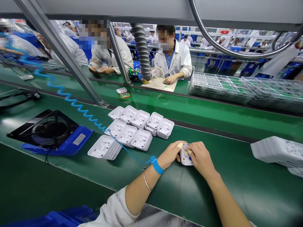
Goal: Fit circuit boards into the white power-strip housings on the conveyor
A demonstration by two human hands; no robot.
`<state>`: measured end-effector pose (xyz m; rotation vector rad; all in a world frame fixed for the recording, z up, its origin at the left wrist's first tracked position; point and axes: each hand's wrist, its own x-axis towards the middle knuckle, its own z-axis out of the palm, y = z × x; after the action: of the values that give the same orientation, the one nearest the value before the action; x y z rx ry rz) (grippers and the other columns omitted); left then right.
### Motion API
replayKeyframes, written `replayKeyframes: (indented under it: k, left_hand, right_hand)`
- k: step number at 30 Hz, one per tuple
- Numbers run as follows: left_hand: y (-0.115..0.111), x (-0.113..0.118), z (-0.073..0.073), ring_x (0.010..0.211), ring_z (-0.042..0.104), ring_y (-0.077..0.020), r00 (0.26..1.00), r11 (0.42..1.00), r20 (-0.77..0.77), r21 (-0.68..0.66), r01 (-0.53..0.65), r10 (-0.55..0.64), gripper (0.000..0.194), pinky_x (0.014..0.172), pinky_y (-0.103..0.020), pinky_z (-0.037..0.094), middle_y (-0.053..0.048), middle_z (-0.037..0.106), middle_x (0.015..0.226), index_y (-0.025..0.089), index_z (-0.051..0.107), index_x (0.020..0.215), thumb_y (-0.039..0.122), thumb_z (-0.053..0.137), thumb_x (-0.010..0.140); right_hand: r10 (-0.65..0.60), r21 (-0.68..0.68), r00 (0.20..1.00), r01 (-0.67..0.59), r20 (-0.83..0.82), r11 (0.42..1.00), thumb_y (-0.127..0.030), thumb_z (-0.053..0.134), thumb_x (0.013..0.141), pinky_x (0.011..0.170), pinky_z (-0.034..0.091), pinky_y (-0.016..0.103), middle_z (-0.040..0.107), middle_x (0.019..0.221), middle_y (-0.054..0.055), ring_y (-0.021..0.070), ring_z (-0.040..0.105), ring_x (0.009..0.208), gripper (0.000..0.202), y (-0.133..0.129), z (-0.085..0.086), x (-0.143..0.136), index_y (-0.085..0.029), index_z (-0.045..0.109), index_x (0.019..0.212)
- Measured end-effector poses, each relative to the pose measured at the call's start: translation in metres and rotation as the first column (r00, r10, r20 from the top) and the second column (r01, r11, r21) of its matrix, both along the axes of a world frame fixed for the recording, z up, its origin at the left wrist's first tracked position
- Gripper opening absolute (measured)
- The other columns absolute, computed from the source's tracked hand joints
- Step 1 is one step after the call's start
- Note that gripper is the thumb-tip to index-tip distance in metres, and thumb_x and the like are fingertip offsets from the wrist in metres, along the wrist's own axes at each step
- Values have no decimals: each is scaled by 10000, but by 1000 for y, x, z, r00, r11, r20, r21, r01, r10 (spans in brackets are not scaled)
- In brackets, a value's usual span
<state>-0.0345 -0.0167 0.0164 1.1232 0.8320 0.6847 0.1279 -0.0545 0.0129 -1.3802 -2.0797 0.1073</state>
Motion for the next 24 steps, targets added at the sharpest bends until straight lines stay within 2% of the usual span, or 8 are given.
replayKeyframes:
  k: [3,6,9,11,15,20,24]
  left_hand:
    - [0,1,-4,693,542,-123,998,997,-67,72,26,-21,383,530,-202,435,-61,587,901,152,541,1130,367,492,817]
    - [2,1,-12,831,554,-153,990,982,-138,186,22,4,347,683,-240,468,-53,596,978,167,558,1098,237,559,759]
    - [5,-1,-17,910,550,-174,986,976,-165,216,11,25,347,776,-279,457,-53,600,1015,166,555,1092,163,520,748]
    - [6,-2,-18,913,554,-178,984,978,-177,207,8,29,372,788,-294,453,-59,599,1028,162,533,1117,155,508,746]
    - [6,-4,-16,911,550,-184,971,973,-239,227,50,6,451,784,-295,450,-59,595,1029,171,505,1154,122,514,706]
    - [6,-7,-15,899,543,-174,961,971,-268,208,119,-60,514,760,-271,447,-42,587,1015,177,486,1170,80,494,665]
    - [5,-6,-14,894,545,-173,958,974,-286,207,97,-35,523,747,-266,447,-44,584,1009,171,481,1166,72,472,652]
  right_hand:
    - [16,-48,1000,-17,-4,999,-65,355,820,718,419,327,553,865,62,188,478,832,248,0,-1,-3,-185,552,910]
    - [36,-83,999,-35,15,996,-88,363,840,723,413,329,549,876,61,192,476,840,229,1,-4,-6,-189,542,939]
    - [-72,-91,996,77,54,993,-152,460,825,733,409,341,546,905,61,206,468,862,133,0,-7,-6,-190,532,930]
    - [-123,-86,989,130,85,988,-167,503,805,729,407,341,546,906,57,210,466,862,102,0,-8,-5,-190,526,902]
    - [-132,-73,982,142,134,987,-113,484,780,700,404,334,541,865,57,209,468,831,109,-2,-11,-4,-186,507,857]
    - [-75,-54,984,85,163,995,-64,410,775,701,406,333,550,843,65,207,492,816,176,-3,-15,-7,-177,510,867]
    - [-54,-101,985,72,164,992,-56,398,767,686,407,318,555,830,49,189,502,777,203,-3,-17,-9,-184,513,875]
